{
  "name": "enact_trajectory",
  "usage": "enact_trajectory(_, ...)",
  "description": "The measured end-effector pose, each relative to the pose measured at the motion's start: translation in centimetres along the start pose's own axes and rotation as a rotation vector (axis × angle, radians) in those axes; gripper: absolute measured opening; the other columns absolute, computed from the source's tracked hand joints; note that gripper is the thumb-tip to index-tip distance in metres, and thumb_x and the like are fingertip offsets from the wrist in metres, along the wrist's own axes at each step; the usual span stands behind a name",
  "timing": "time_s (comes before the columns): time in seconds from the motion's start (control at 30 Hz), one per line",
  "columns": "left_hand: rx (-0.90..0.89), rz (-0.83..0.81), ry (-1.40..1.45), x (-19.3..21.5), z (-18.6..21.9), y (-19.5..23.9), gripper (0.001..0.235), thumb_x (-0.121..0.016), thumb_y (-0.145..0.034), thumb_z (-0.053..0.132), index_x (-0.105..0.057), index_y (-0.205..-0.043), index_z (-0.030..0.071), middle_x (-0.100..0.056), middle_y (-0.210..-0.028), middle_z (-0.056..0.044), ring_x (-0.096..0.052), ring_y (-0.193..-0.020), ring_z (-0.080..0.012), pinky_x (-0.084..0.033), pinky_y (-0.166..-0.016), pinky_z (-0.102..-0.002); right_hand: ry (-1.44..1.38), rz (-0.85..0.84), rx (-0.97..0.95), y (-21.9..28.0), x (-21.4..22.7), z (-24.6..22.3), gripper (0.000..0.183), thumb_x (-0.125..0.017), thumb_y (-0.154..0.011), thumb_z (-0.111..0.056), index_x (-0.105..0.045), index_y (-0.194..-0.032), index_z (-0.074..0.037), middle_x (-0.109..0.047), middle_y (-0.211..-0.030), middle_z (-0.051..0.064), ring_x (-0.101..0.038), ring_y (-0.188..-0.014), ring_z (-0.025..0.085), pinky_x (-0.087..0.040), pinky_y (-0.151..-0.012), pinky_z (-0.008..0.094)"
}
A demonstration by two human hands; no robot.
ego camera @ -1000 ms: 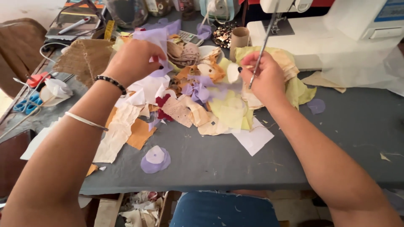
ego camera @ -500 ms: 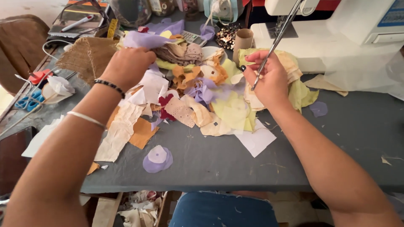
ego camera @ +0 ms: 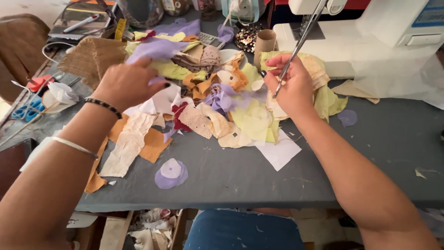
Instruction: Cutting small circular shapes from various fabric scraps using scissors at a workbench.
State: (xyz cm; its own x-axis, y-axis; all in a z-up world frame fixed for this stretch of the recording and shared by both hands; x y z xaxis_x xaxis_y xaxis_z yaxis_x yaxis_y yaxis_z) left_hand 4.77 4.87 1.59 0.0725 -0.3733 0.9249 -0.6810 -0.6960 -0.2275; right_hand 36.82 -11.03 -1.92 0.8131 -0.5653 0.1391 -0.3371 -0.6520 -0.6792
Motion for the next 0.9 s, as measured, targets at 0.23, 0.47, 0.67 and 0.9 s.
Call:
enact_trajectory(0.23, -0.165, -0.222, 0.236, 4.7, 12.2, -2.1, 0.069, -0.048, -0.095, 0.068, -0.053, -0.144, 0.019, -0.049, -0.151, -0.006, -0.064, -0.114, -0.0268, -0.064, -0.073, -0.045, 0.066, -0.014, -0.107, -0.5, 0.3, -2.4, 0.022, -0.067, -0.094, -0.002, -0.057, -0.111, -0.012, -0.070, -0.115, 0.006, -0.068, -0.100, 0.014, -0.058, -0.091, 0.029)
enact_trajectory(0.47, -0.161, -0.179, 0.374, -0.2, 16.1, -6.1, 0.041, -0.056, -0.086, 0.027, -0.057, -0.126, 0.021, -0.070, -0.107, -0.011, -0.070, -0.092, -0.0384, -0.056, -0.062, -0.053, 0.053, -0.002, -0.057, -0.9, 0.7, -2.6, 0.024, -0.067, -0.094, 0.001, -0.057, -0.112, -0.012, -0.070, -0.115, 0.007, -0.068, -0.104, 0.015, -0.059, -0.093, 0.029)
enact_trajectory(0.67, -0.048, 0.037, 0.667, 2.4, 9.4, -7.9, 0.035, -0.053, -0.087, 0.000, -0.076, -0.110, 0.014, -0.077, -0.102, -0.007, -0.072, -0.085, -0.0243, -0.060, -0.074, -0.035, 0.021, 0.014, -0.088, -1.1, 1.5, -2.3, 0.023, -0.068, -0.093, -0.001, -0.057, -0.109, -0.014, -0.071, -0.114, 0.006, -0.067, -0.096, 0.012, -0.056, -0.091, 0.027)
enact_trajectory(0.9, 0.038, 0.107, 0.051, 1.6, 3.5, -6.7, 0.027, -0.057, -0.078, 0.004, -0.075, -0.097, 0.013, -0.071, -0.092, -0.017, -0.071, -0.072, -0.0466, -0.057, -0.050, -0.054, 0.016, 0.010, -0.097, -1.2, 1.5, -2.3, 0.024, -0.068, -0.093, -0.002, -0.056, -0.109, -0.014, -0.070, -0.114, 0.004, -0.067, -0.091, 0.012, -0.057, -0.090, 0.028)
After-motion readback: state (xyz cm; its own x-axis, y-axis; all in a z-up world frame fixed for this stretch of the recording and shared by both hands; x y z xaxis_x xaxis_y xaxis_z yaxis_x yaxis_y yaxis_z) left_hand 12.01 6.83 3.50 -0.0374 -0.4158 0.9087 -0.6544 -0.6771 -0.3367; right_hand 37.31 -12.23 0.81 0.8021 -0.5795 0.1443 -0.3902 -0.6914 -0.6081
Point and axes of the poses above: each hand's wrist, its own y-axis away from the middle knuckle, its own x-axis out of the back of the hand, z = x × y, the point moved 7 cm from there along -y, towards the middle knuckle
